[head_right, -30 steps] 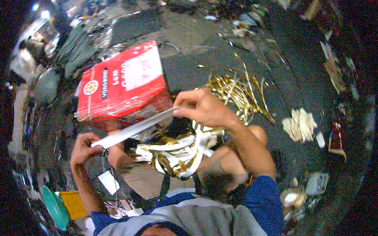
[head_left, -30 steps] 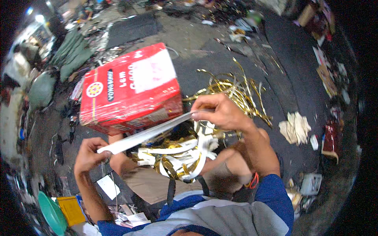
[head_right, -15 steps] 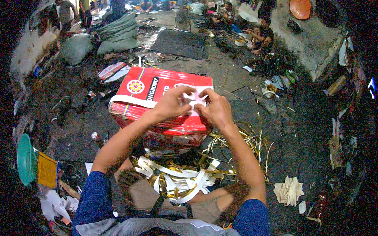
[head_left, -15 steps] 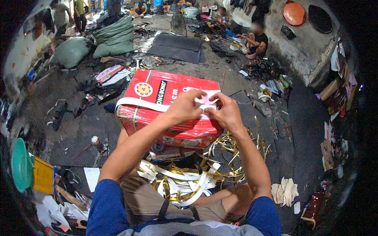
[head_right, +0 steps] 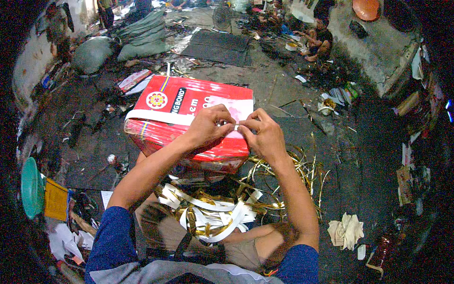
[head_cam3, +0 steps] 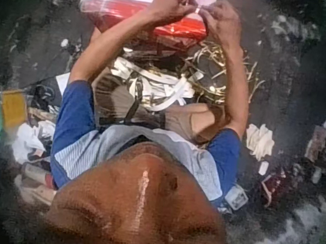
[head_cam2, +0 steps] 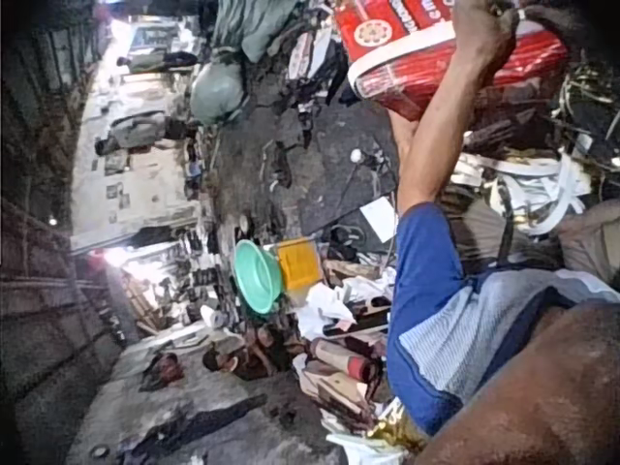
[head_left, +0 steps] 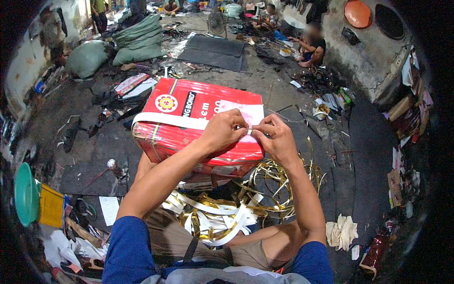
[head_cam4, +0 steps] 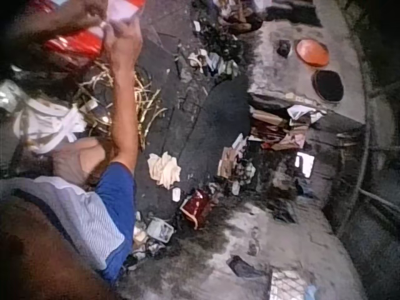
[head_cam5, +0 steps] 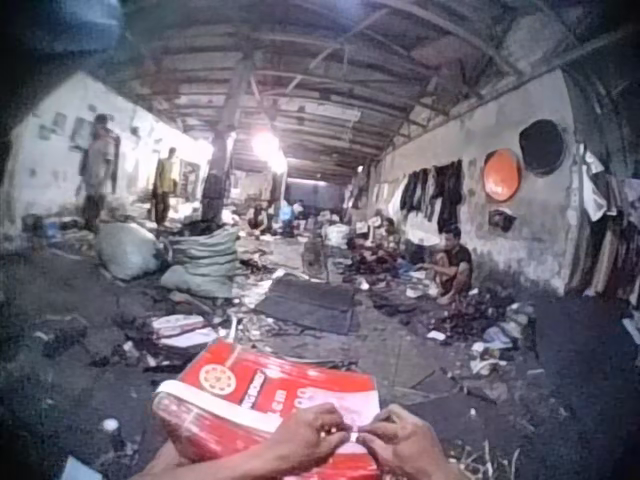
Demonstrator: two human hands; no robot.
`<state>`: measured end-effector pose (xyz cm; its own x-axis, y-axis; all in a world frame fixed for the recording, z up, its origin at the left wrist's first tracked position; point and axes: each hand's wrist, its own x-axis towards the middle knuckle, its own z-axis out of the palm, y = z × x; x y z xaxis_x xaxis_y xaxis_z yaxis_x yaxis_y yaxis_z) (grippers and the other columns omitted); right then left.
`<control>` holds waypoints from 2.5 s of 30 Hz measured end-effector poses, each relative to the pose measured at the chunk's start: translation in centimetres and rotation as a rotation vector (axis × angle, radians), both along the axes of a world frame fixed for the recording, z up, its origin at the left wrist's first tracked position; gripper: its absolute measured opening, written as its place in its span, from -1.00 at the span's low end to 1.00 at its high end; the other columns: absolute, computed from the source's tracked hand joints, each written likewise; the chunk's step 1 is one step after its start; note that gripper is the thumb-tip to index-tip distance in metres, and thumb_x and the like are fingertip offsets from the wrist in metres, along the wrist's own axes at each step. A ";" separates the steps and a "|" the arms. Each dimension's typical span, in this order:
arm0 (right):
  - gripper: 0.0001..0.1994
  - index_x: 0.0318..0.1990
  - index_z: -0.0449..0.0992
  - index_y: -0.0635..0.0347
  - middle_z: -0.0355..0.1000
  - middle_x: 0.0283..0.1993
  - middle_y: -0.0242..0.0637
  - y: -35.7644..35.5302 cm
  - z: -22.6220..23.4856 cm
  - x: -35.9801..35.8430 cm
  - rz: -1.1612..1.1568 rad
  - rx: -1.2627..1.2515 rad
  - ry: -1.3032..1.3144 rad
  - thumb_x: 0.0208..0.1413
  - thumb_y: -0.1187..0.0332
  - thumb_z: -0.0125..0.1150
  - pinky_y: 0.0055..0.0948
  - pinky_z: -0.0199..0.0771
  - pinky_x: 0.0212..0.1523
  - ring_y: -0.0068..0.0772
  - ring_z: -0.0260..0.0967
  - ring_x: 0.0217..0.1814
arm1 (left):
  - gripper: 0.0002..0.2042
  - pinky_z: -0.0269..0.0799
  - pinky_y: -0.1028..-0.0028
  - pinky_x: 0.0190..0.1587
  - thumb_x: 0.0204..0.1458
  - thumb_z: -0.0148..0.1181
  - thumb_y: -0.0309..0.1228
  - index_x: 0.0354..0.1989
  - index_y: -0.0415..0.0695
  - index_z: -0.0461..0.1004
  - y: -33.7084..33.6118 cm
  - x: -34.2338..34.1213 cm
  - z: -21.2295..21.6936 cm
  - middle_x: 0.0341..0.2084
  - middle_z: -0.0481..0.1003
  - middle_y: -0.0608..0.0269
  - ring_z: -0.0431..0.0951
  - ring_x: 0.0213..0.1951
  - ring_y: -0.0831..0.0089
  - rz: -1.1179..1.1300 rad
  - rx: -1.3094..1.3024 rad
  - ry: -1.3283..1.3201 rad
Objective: The person sits on the floor and wraps a red cardboard box with gold and white decorative ribbons. They repeatedly pull ribbon from a pile, wrap it around the box, and secure it by hand, accumulating a pile of trimmed ribbon pieces on the floor.
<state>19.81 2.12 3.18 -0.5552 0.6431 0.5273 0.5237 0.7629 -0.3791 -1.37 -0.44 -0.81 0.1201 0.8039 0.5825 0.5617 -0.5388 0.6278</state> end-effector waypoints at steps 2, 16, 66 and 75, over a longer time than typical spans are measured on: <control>-0.83 -0.25 0.73 0.13 0.48 -0.20 -0.24 -0.1 -0.2 0.1 0.019 -0.023 0.007 0.05 0.28 0.43 -0.25 0.55 -0.16 -0.17 0.54 -0.20 | -0.87 0.52 0.36 -0.27 -0.04 0.40 -0.43 -0.35 -0.22 0.66 -0.1 0.0 0.0 -0.41 0.57 0.15 0.60 -0.36 0.31 -0.020 -0.024 -0.036; -0.83 -0.31 0.73 0.18 0.41 -0.40 -0.29 1.5 -1.8 -0.4 -0.061 -0.321 0.271 -0.05 0.34 0.50 -0.39 0.40 -0.32 -0.38 0.39 -0.35 | -0.84 0.51 0.31 -0.21 -0.04 0.43 -0.37 -0.37 -0.21 0.68 0.7 -0.1 0.0 -0.42 0.61 0.09 0.62 -0.31 0.28 0.003 -0.194 -0.120; -0.68 -0.35 0.54 0.41 0.50 -0.32 0.25 6.4 -4.2 -1.7 -0.358 -0.121 0.242 0.30 0.30 0.03 -0.04 0.45 -0.20 0.23 0.53 -0.24 | -0.91 0.49 0.52 -0.35 -0.02 0.37 -0.52 -0.45 -0.29 0.61 3.5 3.0 0.5 -0.50 0.57 0.23 0.56 -0.43 0.57 -0.172 -0.092 -0.158; -0.72 -0.33 0.54 0.39 0.54 -0.33 0.15 7.3 -14.3 -1.3 -0.383 -0.348 0.572 0.29 0.36 -0.02 -0.01 0.46 -0.16 0.24 0.52 -0.22 | -0.92 0.47 0.57 -0.38 0.03 0.36 -0.55 -0.46 -0.26 0.60 3.4 3.2 0.9 -0.50 0.59 0.29 0.56 -0.42 0.63 -0.138 -0.117 -0.110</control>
